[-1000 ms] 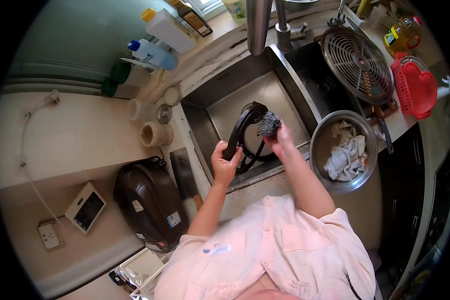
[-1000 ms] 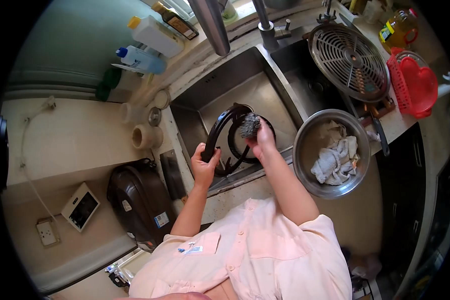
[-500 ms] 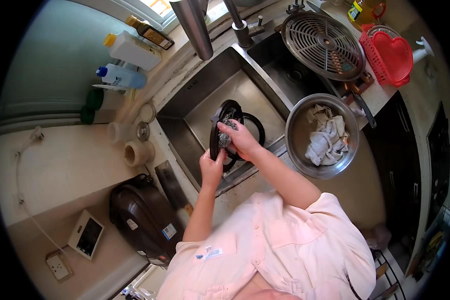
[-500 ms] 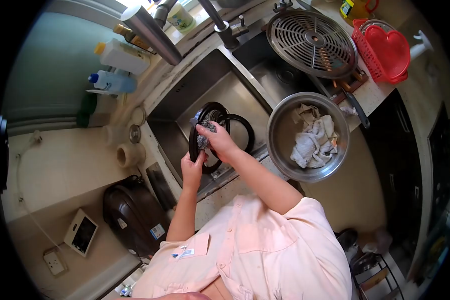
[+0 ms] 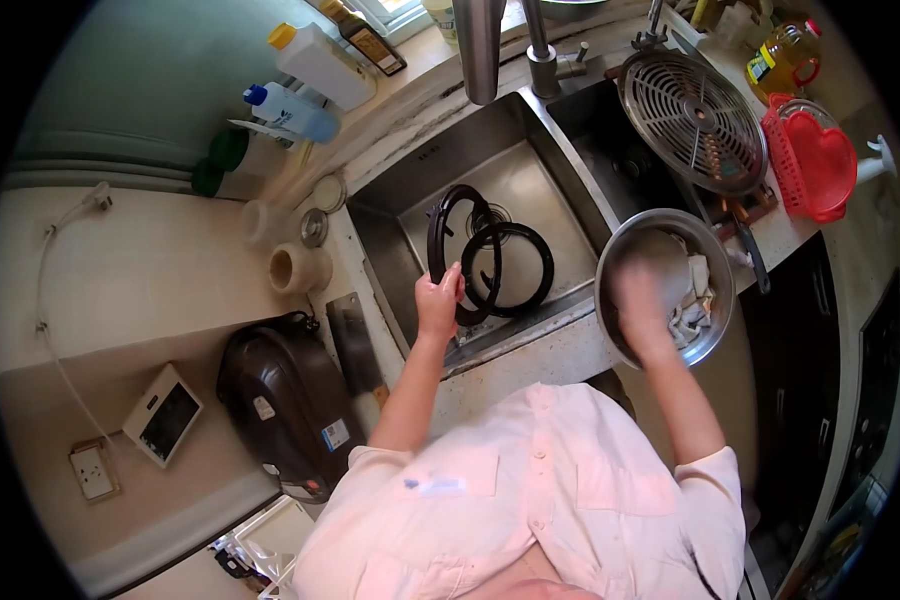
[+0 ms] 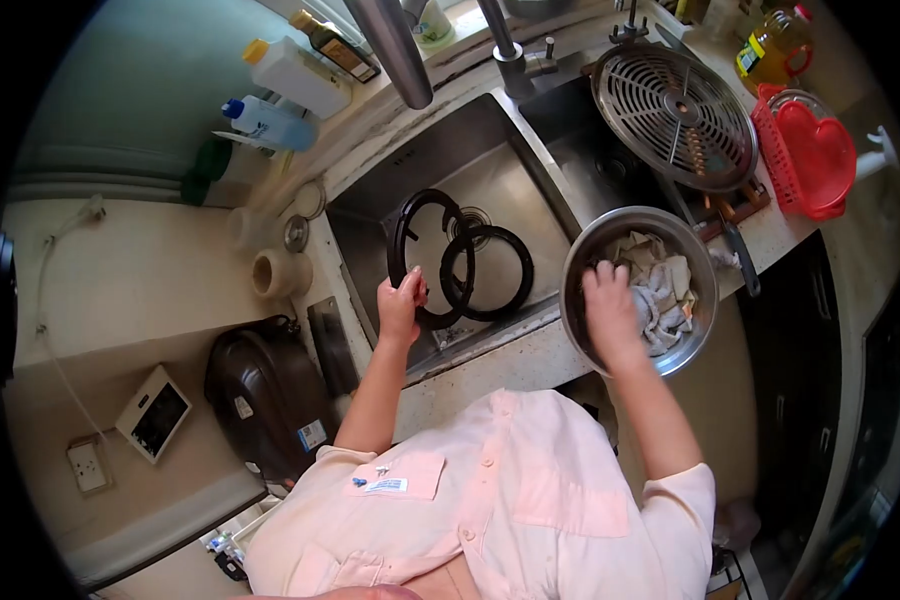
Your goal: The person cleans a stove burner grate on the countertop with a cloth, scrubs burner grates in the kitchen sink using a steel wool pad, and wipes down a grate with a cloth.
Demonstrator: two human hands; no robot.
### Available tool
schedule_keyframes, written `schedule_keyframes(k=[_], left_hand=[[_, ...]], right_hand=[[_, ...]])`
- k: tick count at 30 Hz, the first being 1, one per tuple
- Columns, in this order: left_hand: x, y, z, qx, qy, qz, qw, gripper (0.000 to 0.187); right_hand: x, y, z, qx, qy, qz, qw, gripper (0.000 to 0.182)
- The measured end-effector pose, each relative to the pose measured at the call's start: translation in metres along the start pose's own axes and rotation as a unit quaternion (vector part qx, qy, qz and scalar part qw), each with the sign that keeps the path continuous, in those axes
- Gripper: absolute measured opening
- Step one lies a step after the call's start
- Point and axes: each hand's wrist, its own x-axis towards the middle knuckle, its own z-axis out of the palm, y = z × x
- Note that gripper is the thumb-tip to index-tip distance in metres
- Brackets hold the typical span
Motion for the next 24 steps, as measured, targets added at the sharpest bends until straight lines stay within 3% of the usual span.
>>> schedule_keyframes(k=[3,6,9,10,12,13,15,18,20,22,23,24], left_hand=[[-0.001,0.010,-0.005,-0.006,-0.043,-0.028,0.999,0.023],[-0.010,0.018,0.001,0.047,-0.031,-0.007,0.998,0.025],[-0.012,0.009,-0.003,0.169,-0.043,0.067,0.982,0.022],[-0.016,0.013,0.000,0.185,-0.055,0.119,0.974,0.021],[-0.024,0.023,0.008,0.216,-0.078,0.219,0.948,0.018],[-0.018,0.012,-0.002,0.318,-0.070,0.310,0.893,0.014],[-0.030,0.021,0.001,0.288,-0.063,0.274,0.916,0.014],[-0.041,0.024,0.000,0.262,-0.043,0.206,0.942,0.014],[-0.035,0.021,-0.005,0.263,-0.039,0.170,0.949,0.014],[-0.025,0.018,0.000,0.265,-0.032,0.202,0.942,0.014],[-0.021,0.017,0.002,0.267,-0.031,0.219,0.938,0.014],[-0.020,0.014,0.003,0.281,-0.032,0.262,0.923,0.014]], right_hand=[[0.014,0.034,0.001,0.162,-0.021,0.162,0.973,0.028],[0.038,-0.013,-0.060,0.308,0.121,0.195,0.923,0.028],[0.063,-0.084,-0.092,0.417,0.144,0.119,0.889,0.029],[0.073,-0.106,-0.091,0.382,0.203,0.040,0.900,0.029],[0.083,-0.147,-0.082,0.395,0.144,0.000,0.907,0.032],[0.088,-0.151,-0.059,0.329,0.184,-0.016,0.926,0.033],[0.103,-0.159,-0.013,0.192,0.258,-0.047,0.946,0.036],[0.119,-0.119,-0.050,0.398,0.121,-0.141,0.898,0.039],[0.128,-0.123,-0.062,0.327,0.131,-0.125,0.927,0.036],[0.119,-0.156,-0.035,0.291,0.259,-0.089,0.917,0.031],[0.117,-0.173,-0.017,0.343,0.270,-0.025,0.899,0.025],[0.120,-0.172,-0.002,0.356,0.244,-0.039,0.901,0.023]])
